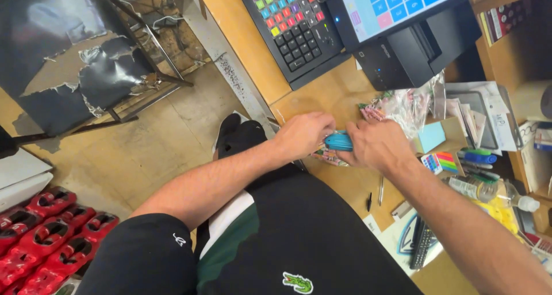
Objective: The person is packaging small candies into plastic bags and sealing them using a stapler at a store counter.
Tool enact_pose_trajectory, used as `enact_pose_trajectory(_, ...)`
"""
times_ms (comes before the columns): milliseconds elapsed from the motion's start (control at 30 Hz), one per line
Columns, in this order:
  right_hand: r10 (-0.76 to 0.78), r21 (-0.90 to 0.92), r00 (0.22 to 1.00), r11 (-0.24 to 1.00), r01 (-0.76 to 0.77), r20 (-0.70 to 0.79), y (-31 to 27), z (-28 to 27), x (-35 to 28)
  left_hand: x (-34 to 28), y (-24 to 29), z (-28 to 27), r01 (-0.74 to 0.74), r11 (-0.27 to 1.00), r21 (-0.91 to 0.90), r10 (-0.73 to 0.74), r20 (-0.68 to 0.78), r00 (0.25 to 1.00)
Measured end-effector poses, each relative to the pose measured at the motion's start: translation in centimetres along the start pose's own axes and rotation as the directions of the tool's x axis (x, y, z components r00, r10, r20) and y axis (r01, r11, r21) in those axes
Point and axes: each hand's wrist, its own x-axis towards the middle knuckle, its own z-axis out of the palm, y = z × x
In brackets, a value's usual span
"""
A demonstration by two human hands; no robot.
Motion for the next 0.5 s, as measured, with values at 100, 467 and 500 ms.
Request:
enact_pose_trajectory(100, 0.067, 0.121, 0.987, 0.989, -0.085, 0.149, 0.1, -0.8, 0.5, 0.4, -0.3, -0.5, -0.024, 1.0, 0.009, 0.024, -0.007, 1.0)
enact_pose_trajectory(467, 0.577, 0.33, 0.802, 0.735, -0.592, 0.153, -2.2, -1.0, -8.3, 1.1, -0.2, -1.7, 0.021, 0.998, -0.052, -0.018, 0.063, 0.998)
enact_pose_trajectory(500, 0.584, 0.336, 0.796, 0.727, -0.599, 0.157, -3.8, 1.6, -10.7, 0.3, -0.2, -0.8, 0.018, 0.999, -0.046, -0.014, 0.073, 0.997)
